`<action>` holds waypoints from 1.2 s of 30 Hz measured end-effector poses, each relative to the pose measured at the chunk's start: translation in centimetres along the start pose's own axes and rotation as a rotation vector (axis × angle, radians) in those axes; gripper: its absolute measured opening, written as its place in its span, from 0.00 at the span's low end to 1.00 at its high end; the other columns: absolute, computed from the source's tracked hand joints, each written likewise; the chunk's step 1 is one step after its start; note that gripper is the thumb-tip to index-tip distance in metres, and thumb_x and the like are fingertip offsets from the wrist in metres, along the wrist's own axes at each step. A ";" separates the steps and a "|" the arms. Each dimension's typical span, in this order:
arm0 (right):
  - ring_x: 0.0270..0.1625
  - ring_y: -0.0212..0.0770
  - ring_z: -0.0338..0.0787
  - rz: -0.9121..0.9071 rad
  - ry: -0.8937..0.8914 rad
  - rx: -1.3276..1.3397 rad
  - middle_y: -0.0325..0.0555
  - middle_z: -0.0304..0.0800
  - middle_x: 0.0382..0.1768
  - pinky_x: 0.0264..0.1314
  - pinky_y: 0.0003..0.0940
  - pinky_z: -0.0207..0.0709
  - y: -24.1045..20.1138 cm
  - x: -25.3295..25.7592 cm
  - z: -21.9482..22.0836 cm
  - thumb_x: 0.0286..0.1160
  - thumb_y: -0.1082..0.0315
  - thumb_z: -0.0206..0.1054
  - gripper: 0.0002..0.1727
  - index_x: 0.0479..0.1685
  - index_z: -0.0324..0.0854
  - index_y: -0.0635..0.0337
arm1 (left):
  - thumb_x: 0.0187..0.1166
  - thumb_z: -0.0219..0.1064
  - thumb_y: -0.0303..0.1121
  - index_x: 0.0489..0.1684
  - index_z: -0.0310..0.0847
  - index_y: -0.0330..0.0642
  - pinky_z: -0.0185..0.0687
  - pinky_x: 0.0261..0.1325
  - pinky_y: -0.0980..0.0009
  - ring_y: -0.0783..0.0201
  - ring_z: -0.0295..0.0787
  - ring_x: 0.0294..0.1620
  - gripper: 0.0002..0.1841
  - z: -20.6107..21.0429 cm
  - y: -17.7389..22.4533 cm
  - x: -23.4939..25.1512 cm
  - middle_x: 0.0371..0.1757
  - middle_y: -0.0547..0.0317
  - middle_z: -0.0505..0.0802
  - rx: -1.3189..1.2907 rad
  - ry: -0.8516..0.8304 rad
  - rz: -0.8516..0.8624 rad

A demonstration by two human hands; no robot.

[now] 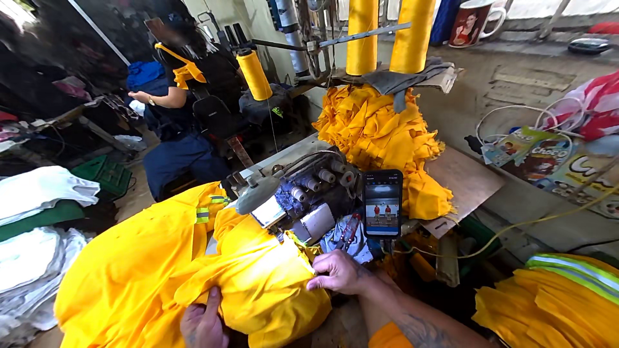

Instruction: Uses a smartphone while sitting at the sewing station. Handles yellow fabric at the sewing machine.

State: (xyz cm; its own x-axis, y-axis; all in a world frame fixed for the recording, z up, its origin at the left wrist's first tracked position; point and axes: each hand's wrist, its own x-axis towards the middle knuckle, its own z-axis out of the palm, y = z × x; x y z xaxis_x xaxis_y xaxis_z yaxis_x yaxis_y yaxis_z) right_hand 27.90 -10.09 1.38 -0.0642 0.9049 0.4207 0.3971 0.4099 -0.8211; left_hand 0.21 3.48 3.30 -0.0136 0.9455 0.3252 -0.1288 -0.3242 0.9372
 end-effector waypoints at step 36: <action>0.35 0.42 0.85 0.066 -0.030 -0.056 0.49 0.85 0.29 0.40 0.42 0.78 -0.2 0.1 0.0 0.81 0.47 0.68 0.27 0.25 0.83 0.65 | 0.79 0.62 0.17 0.49 0.78 0.33 0.91 0.56 0.75 0.75 0.93 0.45 0.07 0.0 0.1 -0.1 0.40 0.65 0.95 -0.016 0.013 -0.008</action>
State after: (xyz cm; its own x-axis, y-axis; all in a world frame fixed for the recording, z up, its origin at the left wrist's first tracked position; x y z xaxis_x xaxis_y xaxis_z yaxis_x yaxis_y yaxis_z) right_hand 27.85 -10.06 1.58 -0.0628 0.9332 0.3539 0.4523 0.3427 -0.8234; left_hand 0.25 3.38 3.35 -0.0256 0.9485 0.3156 -0.1451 -0.3159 0.9376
